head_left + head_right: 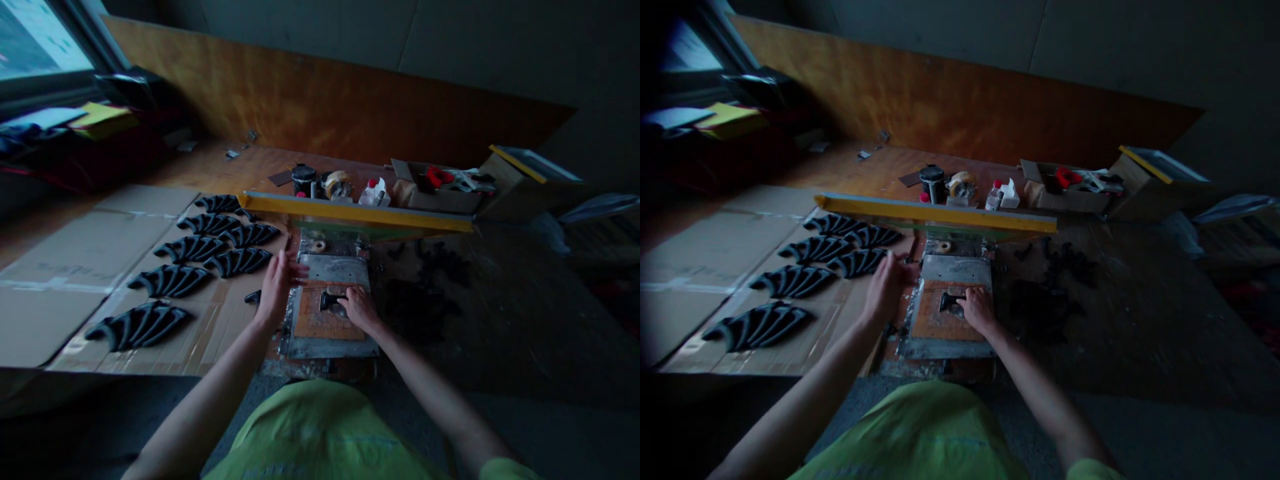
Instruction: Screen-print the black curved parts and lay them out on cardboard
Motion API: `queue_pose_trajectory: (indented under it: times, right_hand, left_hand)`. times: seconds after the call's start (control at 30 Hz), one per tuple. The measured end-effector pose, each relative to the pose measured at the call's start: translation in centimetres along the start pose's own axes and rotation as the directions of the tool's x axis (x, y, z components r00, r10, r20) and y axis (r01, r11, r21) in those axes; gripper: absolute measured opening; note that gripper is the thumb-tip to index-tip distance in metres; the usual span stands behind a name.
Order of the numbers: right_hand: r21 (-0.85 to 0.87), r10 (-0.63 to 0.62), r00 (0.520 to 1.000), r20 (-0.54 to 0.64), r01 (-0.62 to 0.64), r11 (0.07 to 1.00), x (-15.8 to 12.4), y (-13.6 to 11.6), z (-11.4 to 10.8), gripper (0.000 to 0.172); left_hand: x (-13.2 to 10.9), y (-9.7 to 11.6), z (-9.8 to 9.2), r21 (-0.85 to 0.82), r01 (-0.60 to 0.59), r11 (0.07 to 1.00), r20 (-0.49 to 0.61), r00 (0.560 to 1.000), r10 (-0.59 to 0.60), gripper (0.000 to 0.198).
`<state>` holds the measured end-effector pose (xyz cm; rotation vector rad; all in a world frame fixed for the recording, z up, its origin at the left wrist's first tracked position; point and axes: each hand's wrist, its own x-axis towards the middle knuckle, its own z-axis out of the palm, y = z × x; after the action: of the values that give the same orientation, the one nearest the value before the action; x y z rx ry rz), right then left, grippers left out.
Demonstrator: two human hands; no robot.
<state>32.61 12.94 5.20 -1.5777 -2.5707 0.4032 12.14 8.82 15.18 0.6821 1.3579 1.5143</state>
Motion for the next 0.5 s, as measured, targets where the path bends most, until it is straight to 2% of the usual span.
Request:
queue_pose_trajectory:
  times: [0.03, 0.07, 0.1, 0.13, 0.17, 0.23, 0.27, 0.3, 0.33, 0.4, 0.47, 0.5]
  right_hand:
    - [0.019, 0.040, 0.999, 0.002, -0.040, 0.999, -0.3, -1.0, -0.1, 0.019]
    - [0.052, 0.061, 0.998, -0.012, -0.061, 0.997, -0.7, -2.0, -0.2, 0.019]
    - [0.093, 0.055, 0.998, -0.040, -0.051, 0.994, -1.1, -3.1, -0.3, 0.018]
    - [0.138, 0.007, 0.997, -0.073, 0.003, 0.990, -1.6, -4.0, -0.4, 0.016]
    - [0.183, -0.081, 0.992, -0.099, 0.098, 0.978, -2.0, -4.8, -0.5, 0.014]
    - [0.272, -0.266, 0.955, -0.132, 0.293, 0.917, -2.3, -4.8, -0.9, 0.009]
    - [0.305, -0.310, 0.940, -0.146, 0.341, 0.890, -2.2, -3.8, -1.3, 0.008]
    - [0.319, -0.295, 0.941, -0.164, 0.334, 0.887, -1.9, -2.0, -1.8, 0.011]
    - [0.313, -0.217, 0.958, -0.185, 0.267, 0.912, -1.4, 0.5, -2.4, 0.015]
    - [0.222, 0.040, 0.974, -0.223, 0.011, 0.975, -0.4, 6.7, -3.7, 0.026]
    - [0.073, 0.296, 0.937, -0.185, -0.287, 0.955, 0.1, 13.1, -4.4, 0.034]
    - [0.014, 0.354, 0.926, -0.134, -0.356, 0.935, 0.0, 15.7, -4.5, 0.036]
  left_hand:
    - [-1.6, -1.8, 0.1, 0.067, 0.188, 0.980, 0.095, 0.976, -0.194, 0.065]
    - [-3.2, -3.6, 0.2, 0.145, 0.383, 0.912, 0.183, 0.896, -0.405, 0.070]
    - [-4.6, -5.3, 0.3, 0.159, 0.476, 0.865, 0.227, 0.835, -0.501, 0.071]
    - [-5.8, -6.6, 0.4, 0.142, 0.526, 0.839, 0.251, 0.800, -0.544, 0.070]
    - [-6.5, -7.6, 0.3, 0.104, 0.544, 0.833, 0.248, 0.796, -0.551, 0.067]
    - [-6.8, -8.7, -0.7, 0.039, 0.510, 0.859, 0.181, 0.842, -0.508, 0.059]
    - [-6.2, -8.8, -1.8, 0.047, 0.482, 0.875, 0.121, 0.867, -0.484, 0.055]
    - [-5.4, -8.8, -3.3, 0.087, 0.453, 0.887, 0.041, 0.888, -0.457, 0.053]
    - [-4.3, -8.7, -5.2, 0.161, 0.427, 0.890, -0.033, 0.904, -0.427, 0.051]
    - [-2.1, -8.6, -9.7, 0.365, 0.403, 0.839, -0.252, 0.911, -0.328, 0.045]
    - [-0.4, -8.7, -14.0, 0.578, 0.454, 0.678, -0.388, 0.884, -0.261, 0.043]
    - [0.2, -8.8, -15.6, 0.666, 0.484, 0.568, -0.424, 0.872, -0.245, 0.045]
